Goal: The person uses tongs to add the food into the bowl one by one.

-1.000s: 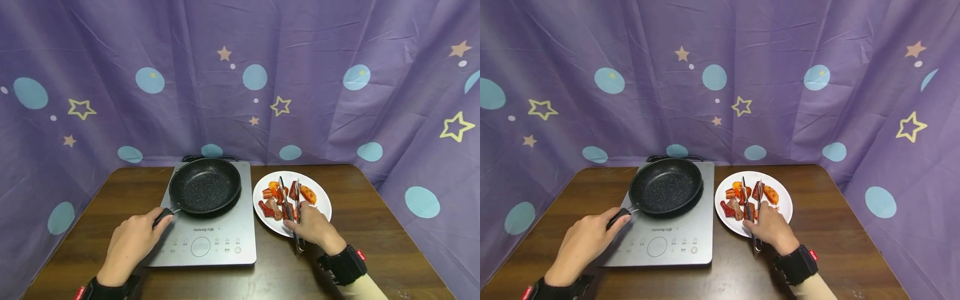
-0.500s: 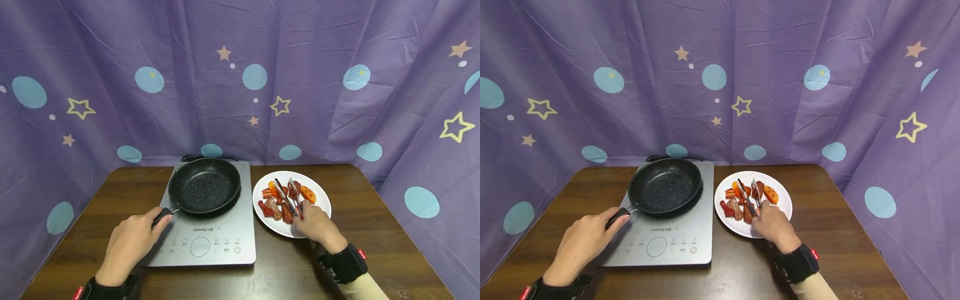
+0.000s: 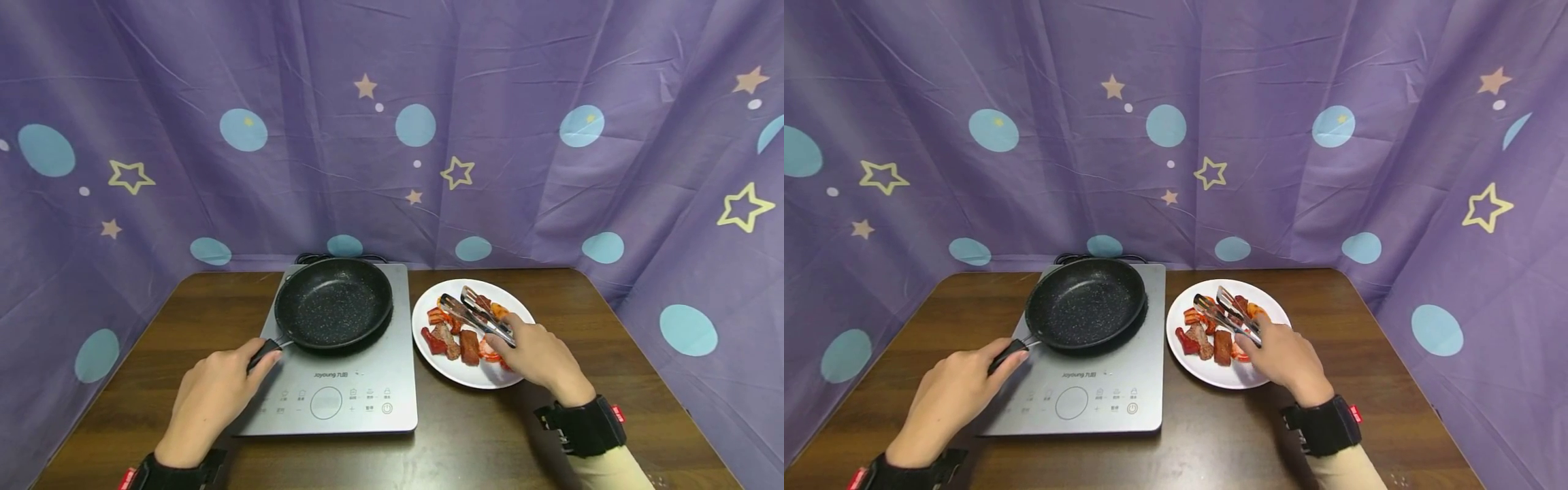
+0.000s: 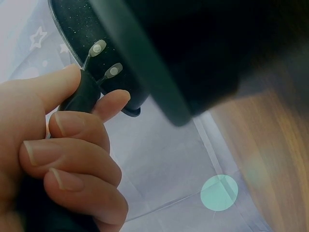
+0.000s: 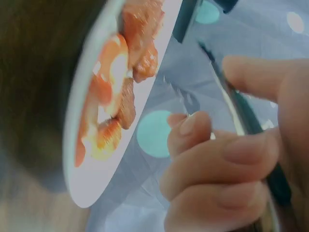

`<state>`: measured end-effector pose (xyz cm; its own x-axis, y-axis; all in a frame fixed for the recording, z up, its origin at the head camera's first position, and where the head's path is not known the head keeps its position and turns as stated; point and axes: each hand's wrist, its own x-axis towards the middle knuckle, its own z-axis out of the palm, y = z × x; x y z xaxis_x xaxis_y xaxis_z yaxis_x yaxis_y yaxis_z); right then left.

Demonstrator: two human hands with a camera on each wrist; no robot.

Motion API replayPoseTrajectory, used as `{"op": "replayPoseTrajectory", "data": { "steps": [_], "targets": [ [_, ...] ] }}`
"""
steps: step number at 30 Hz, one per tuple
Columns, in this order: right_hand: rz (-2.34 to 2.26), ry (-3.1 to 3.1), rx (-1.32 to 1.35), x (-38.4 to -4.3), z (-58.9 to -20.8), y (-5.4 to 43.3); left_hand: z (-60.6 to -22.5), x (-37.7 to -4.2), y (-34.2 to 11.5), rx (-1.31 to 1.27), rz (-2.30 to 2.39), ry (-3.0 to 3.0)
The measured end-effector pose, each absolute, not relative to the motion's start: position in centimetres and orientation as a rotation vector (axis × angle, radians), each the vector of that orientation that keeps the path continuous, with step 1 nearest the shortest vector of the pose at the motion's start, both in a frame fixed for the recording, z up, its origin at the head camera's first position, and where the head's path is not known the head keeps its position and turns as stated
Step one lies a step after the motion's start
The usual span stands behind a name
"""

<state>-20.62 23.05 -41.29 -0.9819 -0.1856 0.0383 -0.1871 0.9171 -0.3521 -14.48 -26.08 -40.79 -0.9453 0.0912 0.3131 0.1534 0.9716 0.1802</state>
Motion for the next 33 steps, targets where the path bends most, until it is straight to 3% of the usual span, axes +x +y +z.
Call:
{"op": "replayPoseTrajectory", "data": {
  "steps": [19, 33],
  "targets": [
    [0.45, -3.065, 0.518, -19.1, -38.7, 23.4, -40.9, -14.4, -26.2, -0.175, -0.277, -2.819],
    [0.363, -3.092, 0.609, -18.7, -39.0, 22.4, -40.9, -14.4, -26.1, -0.18, -0.274, -2.805]
  ]
}}
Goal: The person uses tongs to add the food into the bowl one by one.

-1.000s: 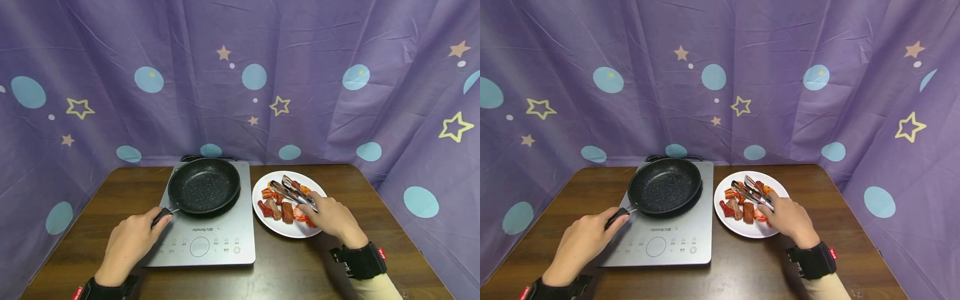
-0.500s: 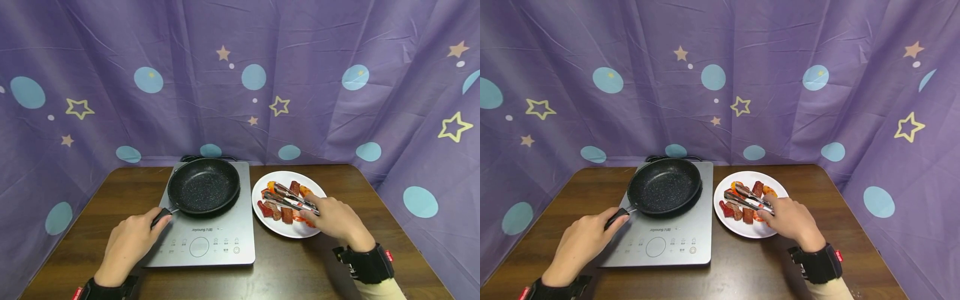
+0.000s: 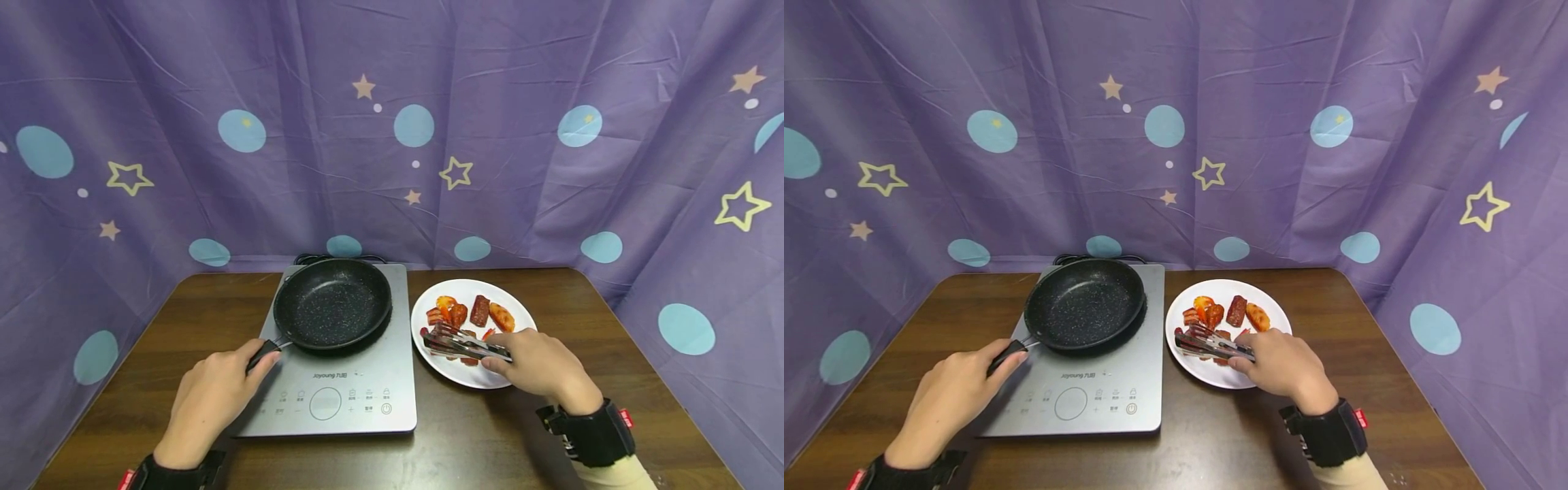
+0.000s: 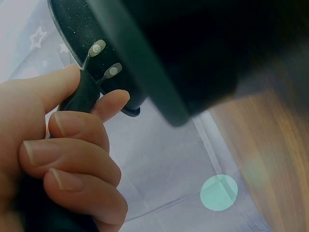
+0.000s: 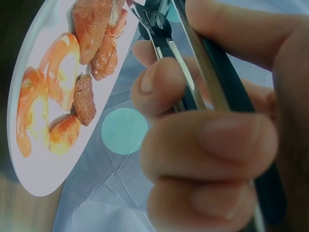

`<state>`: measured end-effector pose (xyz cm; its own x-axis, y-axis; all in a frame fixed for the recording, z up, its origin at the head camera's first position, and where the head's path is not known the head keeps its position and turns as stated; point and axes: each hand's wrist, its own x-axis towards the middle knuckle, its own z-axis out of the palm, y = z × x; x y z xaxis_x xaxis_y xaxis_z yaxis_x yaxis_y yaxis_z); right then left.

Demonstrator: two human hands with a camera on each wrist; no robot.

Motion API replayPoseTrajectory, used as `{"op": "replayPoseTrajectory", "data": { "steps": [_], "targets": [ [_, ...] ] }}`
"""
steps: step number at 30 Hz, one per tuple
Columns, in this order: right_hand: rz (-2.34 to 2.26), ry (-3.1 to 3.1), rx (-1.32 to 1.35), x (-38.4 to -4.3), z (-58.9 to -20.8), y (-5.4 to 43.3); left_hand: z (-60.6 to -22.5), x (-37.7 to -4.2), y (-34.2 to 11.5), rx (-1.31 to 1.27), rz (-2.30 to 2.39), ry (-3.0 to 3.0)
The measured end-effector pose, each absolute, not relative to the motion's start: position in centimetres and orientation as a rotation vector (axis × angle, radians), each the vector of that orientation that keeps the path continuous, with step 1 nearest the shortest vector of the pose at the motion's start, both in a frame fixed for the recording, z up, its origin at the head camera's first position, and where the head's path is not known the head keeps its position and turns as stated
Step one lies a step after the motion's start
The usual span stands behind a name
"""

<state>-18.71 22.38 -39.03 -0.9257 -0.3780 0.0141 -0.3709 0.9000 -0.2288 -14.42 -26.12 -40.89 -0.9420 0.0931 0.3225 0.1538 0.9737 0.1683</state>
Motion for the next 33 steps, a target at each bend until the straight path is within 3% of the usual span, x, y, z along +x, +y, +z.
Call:
{"op": "replayPoseTrajectory", "data": {
  "steps": [33],
  "targets": [
    [-0.295, 3.055, -0.592, -18.76, -39.49, 21.62, -40.92, -14.43, -26.13, -0.183, -0.279, -2.811]
  ]
}}
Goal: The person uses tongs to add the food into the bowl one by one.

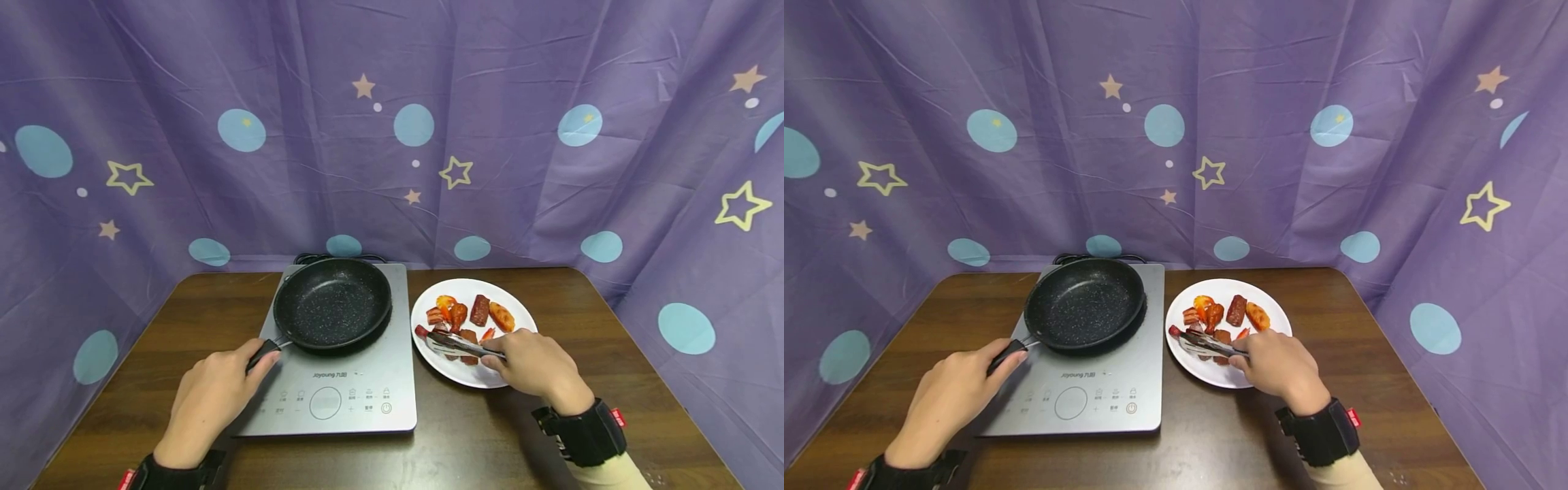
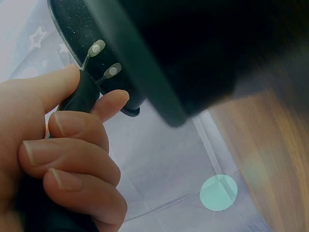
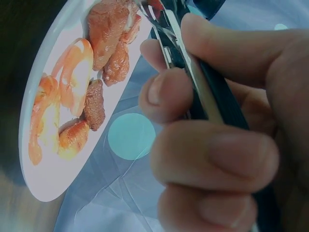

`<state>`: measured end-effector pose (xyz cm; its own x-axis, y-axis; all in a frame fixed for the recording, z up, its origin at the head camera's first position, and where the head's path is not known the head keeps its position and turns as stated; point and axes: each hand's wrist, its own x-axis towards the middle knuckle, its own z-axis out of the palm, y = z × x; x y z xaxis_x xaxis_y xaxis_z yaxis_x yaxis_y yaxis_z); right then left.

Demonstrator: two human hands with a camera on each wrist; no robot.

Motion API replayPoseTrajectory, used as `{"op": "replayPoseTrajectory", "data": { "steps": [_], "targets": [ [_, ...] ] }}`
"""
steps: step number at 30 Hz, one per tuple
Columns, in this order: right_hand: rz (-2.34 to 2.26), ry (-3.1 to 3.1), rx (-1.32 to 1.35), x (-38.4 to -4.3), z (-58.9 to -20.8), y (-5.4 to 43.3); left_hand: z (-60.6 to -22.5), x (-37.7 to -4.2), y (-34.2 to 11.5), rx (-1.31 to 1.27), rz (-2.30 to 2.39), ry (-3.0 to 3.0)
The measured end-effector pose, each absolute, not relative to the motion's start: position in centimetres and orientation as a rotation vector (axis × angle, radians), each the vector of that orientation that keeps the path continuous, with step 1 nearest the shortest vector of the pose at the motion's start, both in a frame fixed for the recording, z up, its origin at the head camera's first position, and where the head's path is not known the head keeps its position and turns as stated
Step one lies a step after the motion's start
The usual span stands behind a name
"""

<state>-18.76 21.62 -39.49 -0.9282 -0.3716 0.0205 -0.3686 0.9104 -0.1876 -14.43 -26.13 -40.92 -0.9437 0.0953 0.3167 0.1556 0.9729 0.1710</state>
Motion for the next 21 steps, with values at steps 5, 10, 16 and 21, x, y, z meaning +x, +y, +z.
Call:
{"op": "replayPoseTrajectory", "data": {
  "steps": [5, 10, 16, 21],
  "targets": [
    [-0.296, 3.043, -0.586, -18.83, -39.45, 21.6, -40.91, -14.43, -26.12, -0.19, -0.274, -2.805],
    [-0.283, 3.05, -0.594, -18.84, -39.41, 21.62, -40.91, -14.38, -26.1, -0.192, -0.275, -2.8],
    [-0.26, 3.065, -0.607, -18.83, -39.38, 21.79, -40.95, -14.33, -26.15, -0.189, -0.281, -2.804],
    [-0.266, 3.086, -0.636, -18.84, -39.31, 22.22, -40.93, -14.38, -26.15, -0.186, -0.275, -2.807]
  ]
}}
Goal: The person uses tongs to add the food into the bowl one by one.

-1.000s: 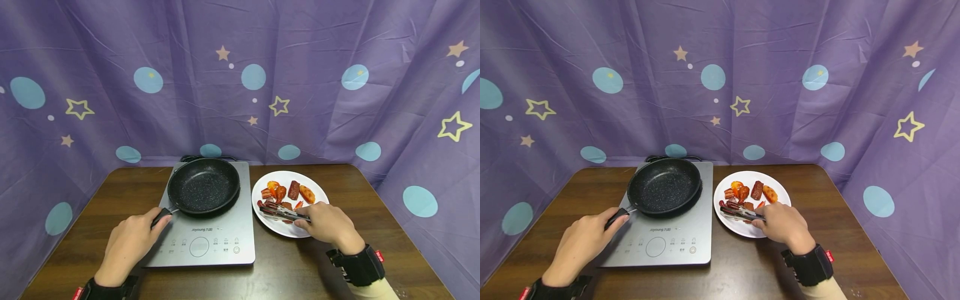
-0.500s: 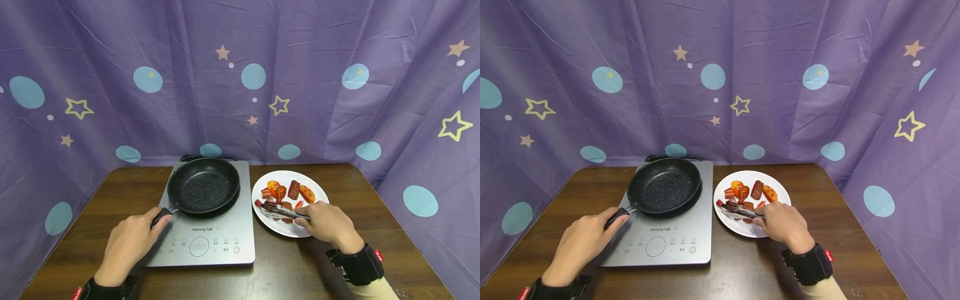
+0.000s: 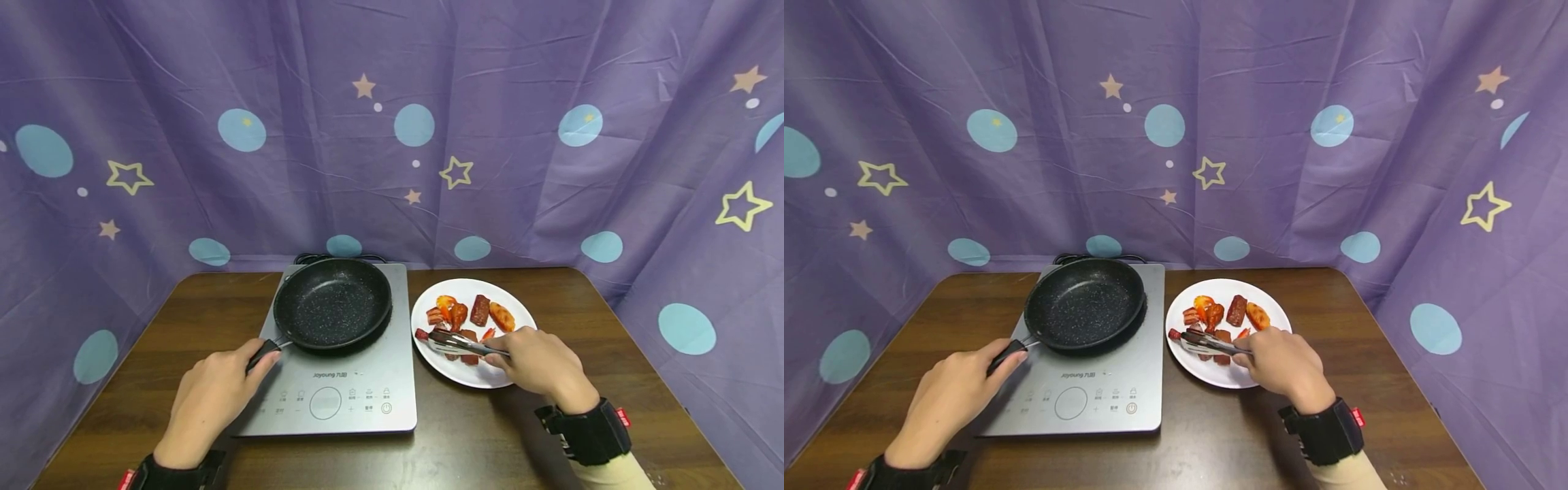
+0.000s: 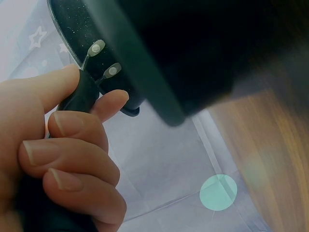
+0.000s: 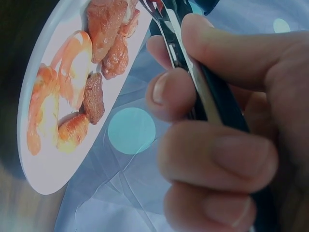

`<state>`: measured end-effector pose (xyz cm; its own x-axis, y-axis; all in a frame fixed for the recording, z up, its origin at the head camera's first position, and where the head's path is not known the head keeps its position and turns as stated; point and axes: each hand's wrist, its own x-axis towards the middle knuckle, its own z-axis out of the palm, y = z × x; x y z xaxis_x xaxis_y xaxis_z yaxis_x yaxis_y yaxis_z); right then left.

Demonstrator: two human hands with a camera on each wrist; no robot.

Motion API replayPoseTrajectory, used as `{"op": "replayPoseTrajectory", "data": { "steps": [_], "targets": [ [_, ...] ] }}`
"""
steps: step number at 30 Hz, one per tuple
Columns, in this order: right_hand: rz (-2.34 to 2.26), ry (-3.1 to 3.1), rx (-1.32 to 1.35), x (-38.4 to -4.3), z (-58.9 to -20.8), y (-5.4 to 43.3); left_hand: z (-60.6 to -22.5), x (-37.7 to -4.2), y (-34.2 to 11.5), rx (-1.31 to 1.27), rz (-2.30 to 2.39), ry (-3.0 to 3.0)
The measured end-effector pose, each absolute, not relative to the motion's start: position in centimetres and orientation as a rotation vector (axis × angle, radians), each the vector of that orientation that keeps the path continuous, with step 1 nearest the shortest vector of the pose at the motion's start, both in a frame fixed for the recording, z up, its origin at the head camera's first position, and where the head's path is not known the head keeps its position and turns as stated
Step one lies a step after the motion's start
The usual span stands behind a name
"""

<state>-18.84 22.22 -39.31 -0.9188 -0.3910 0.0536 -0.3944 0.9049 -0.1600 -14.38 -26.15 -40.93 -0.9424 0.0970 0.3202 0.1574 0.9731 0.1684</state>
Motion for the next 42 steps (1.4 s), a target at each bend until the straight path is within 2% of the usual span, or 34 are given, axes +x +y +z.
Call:
{"op": "replayPoseTrajectory", "data": {
  "steps": [21, 33, 42],
  "targets": [
    [0.421, -2.854, 0.647, -19.2, -37.7, 22.7, -40.8, -14.6, -25.9, -0.203, -0.301, -2.809],
    [0.353, -2.734, 0.79, -22.6, -35.3, 16.4, -41.0, -14.3, -25.7, -0.221, -0.315, -2.791],
    [0.3, -2.86, 0.778, -25.6, -34.9, 10.5, -41.0, -14.2, -26.0, -0.211, -0.33, -2.786]
  ]
}}
